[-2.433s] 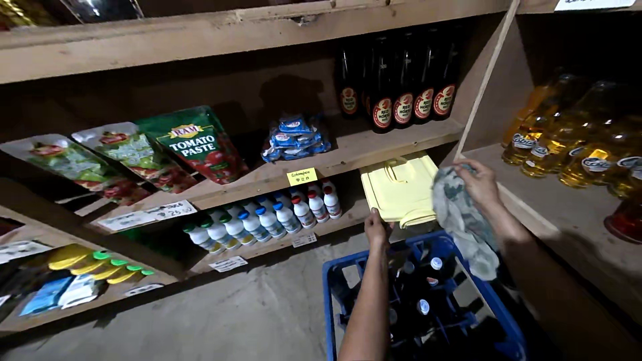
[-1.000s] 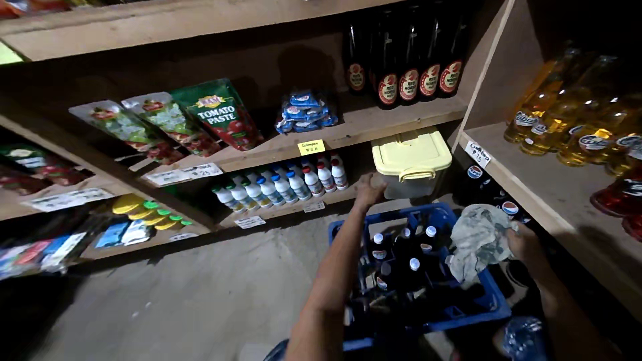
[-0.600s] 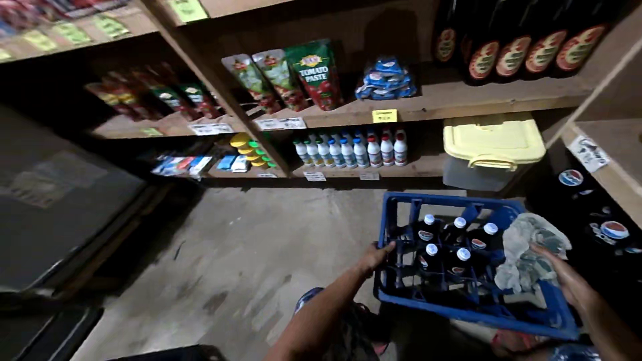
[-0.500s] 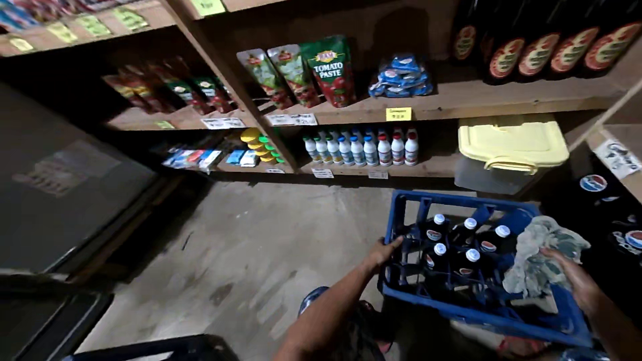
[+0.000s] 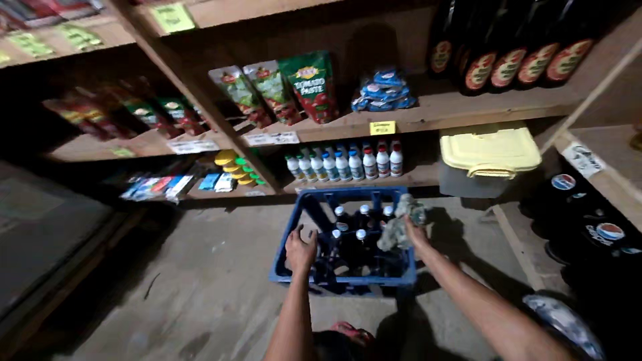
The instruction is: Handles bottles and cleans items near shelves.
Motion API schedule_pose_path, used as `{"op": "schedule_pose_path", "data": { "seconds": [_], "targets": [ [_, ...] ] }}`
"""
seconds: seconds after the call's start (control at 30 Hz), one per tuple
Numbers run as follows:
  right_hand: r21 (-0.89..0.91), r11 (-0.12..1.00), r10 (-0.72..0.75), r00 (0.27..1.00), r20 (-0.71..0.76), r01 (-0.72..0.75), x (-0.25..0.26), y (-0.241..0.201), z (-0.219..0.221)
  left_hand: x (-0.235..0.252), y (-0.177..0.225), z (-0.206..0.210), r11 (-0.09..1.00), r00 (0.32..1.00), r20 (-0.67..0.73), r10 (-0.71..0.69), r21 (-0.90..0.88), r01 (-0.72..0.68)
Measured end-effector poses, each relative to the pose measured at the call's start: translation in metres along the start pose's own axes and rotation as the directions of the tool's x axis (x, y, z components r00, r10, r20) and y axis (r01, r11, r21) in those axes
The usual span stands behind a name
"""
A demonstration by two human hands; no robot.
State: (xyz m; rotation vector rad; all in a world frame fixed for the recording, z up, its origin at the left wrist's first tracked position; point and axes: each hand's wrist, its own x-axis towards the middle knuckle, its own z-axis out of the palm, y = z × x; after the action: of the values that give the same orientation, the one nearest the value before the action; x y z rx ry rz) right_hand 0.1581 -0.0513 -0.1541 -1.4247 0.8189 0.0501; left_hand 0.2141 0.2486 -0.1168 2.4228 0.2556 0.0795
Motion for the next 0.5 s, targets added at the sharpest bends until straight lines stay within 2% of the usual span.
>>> {"op": "schedule_pose_path", "data": {
  "seconds": [0.07, 0.13, 0.23, 0.3, 0.37, 0.43, 0.5],
  "targets": [
    [-0.099, 0.995, -0.016, 0.996, 0.082, 0.025, 0.008, -0.009, 0.006, -0.009, 0.016, 0.011, 0.995, 0.995, 0.033, 0.092, -0.048, -0.090],
    [-0.217, 0.967, -0.106, 0.984, 0.144, 0.136, 0.003, -0.019, -0.012, -0.018, 0.032, 0.019, 0.976, 0.981, 0.001, 0.195, -0.099, -0.194],
    [-0.424, 0.869, -0.154, 0.953, 0.259, 0.256, -0.010, -0.030, -0.075, -0.037, 0.069, 0.035, 0.914, 0.933, -0.071, 0.354, -0.185, -0.361],
    [-0.512, 0.811, -0.124, 0.939, 0.321, 0.282, -0.017, -0.030, -0.123, -0.057, 0.106, 0.055, 0.879, 0.906, 0.070, 0.418, -0.282, -0.384],
    [-0.472, 0.833, -0.174, 0.946, 0.274, 0.289, -0.026, -0.023, -0.160, -0.073, 0.153, 0.086, 0.838, 0.851, 0.228, 0.474, -0.414, -0.356],
    [-0.337, 0.906, -0.232, 0.966, 0.111, 0.257, -0.038, -0.023, -0.184, -0.077, 0.206, 0.122, 0.796, 0.810, 0.320, 0.492, -0.543, -0.268],
    [-0.243, 0.937, -0.273, 0.959, -0.068, 0.250, -0.045, -0.033, -0.206, -0.067, 0.257, 0.162, 0.768, 0.817, 0.381, 0.433, -0.630, -0.113]
  ]
}}
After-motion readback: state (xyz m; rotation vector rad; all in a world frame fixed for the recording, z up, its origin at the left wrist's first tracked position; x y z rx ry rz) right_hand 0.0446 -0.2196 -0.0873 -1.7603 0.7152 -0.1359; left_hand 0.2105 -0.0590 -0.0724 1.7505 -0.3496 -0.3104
